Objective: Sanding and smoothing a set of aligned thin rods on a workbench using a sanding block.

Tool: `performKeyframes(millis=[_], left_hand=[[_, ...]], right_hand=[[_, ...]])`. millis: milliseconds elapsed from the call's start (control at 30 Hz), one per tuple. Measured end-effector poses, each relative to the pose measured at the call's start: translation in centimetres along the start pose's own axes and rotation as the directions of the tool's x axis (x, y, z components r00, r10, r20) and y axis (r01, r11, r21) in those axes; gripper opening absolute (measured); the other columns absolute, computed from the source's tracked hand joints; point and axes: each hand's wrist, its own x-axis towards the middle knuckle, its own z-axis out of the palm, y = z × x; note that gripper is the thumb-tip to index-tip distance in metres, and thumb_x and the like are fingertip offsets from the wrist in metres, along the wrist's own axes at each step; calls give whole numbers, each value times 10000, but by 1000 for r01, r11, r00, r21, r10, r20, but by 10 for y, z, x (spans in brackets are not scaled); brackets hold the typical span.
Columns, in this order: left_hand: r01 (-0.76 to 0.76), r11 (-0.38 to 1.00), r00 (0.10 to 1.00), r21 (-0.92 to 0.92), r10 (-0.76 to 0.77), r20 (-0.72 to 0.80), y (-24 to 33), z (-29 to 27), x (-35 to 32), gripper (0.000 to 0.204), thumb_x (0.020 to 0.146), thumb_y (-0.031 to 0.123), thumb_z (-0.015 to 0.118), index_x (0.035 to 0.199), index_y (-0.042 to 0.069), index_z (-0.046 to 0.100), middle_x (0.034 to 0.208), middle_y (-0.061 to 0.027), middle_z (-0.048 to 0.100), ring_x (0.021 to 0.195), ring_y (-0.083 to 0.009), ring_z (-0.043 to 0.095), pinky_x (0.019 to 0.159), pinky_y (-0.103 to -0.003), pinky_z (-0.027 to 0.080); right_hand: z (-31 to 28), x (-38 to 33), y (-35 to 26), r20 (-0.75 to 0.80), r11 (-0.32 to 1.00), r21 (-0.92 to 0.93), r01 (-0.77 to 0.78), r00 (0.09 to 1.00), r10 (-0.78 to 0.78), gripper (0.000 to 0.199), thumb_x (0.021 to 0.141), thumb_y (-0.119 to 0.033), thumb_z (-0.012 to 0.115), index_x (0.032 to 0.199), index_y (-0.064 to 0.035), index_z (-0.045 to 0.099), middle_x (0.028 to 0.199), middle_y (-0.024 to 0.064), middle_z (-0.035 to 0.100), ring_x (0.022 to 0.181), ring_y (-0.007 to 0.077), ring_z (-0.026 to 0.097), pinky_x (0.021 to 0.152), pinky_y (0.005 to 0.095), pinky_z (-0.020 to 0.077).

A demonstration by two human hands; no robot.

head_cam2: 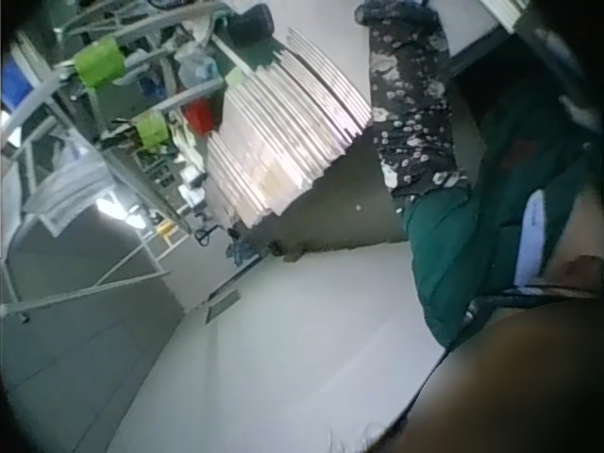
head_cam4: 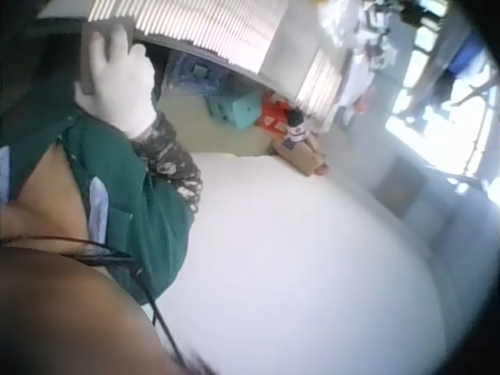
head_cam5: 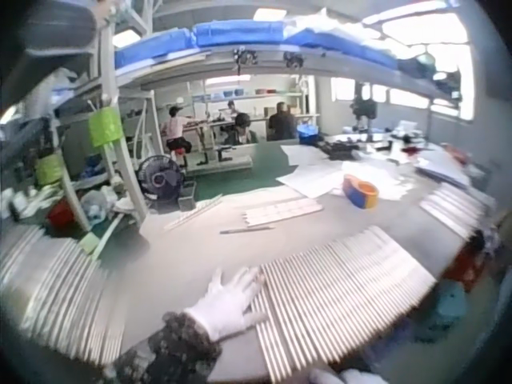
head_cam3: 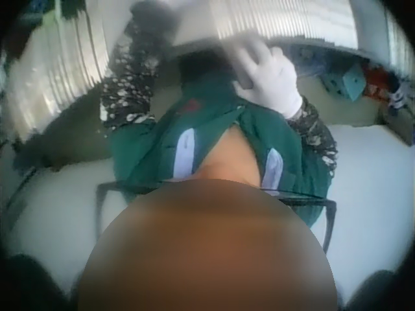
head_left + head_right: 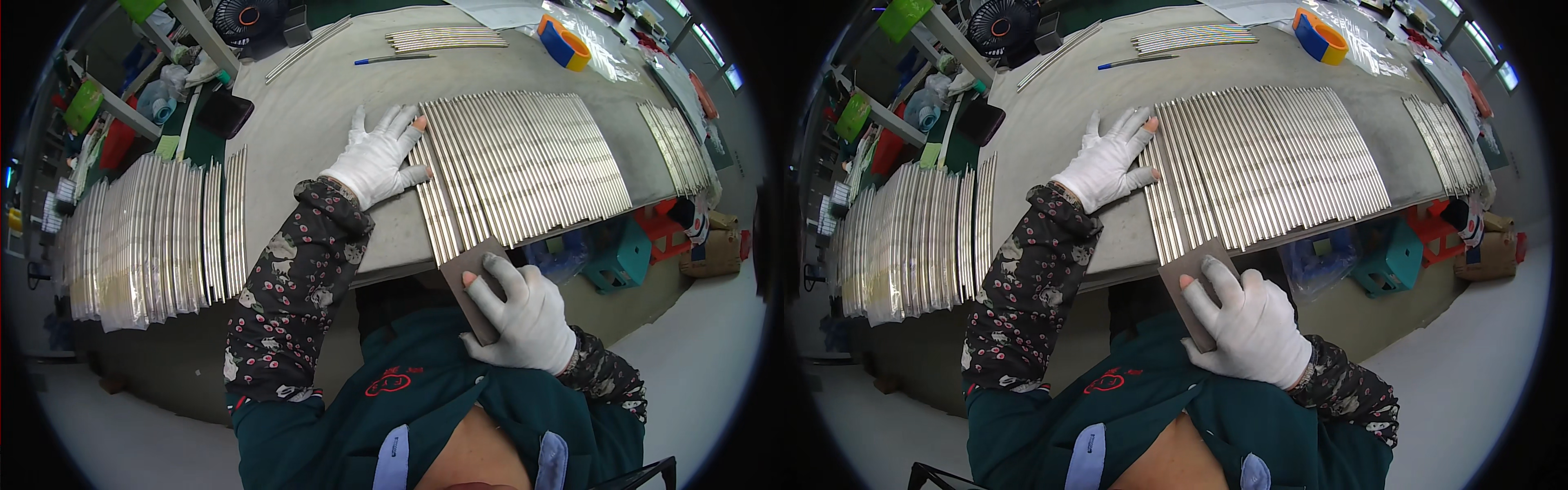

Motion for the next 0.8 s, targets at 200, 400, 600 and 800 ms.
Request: performKeyframes(millis=[200,400,600,800], left_hand=[[-17,999,1000,-47,17,-7,-2,0,-5,866,864,713,318,1491,130,194,1521,-183,202,1421,-338,159,1109,-608,27],[-17,999,1000,-46,18,21,-1,-5,-3,866,865,706,336,1492,127,189,1518,-197,199,1419,-348,158,1112,-601,42],[-25,999,1000,-35,25,0,0,-1,-3,863,864,696,361,1485,115,211,1525,-190,190,1421,-337,163,1116,-595,62],[3,1000,998,5,-4,66,0,-8,-3,842,870,677,380,1495,148,183,1529,-177,189,1423,-333,158,1118,-590,64]], right_hand=[[-3,8,-1,37,1000,2,-7,999,7,729,501,-328,806,1161,-111,587,1189,116,499,791,254,517,666,362,471],[12,57,7,-51,1000,-12,19,998,-19,612,597,-305,741,1134,-43,604,1091,150,549,701,236,547,522,326,501],[0,34,1,73,999,13,47,996,-48,651,559,-319,780,1128,-61,599,1126,151,518,790,273,540,624,348,491],[6,28,0,31,998,34,57,998,-58,675,530,-304,787,1137,-73,603,1141,137,517,791,260,534,651,350,485]])
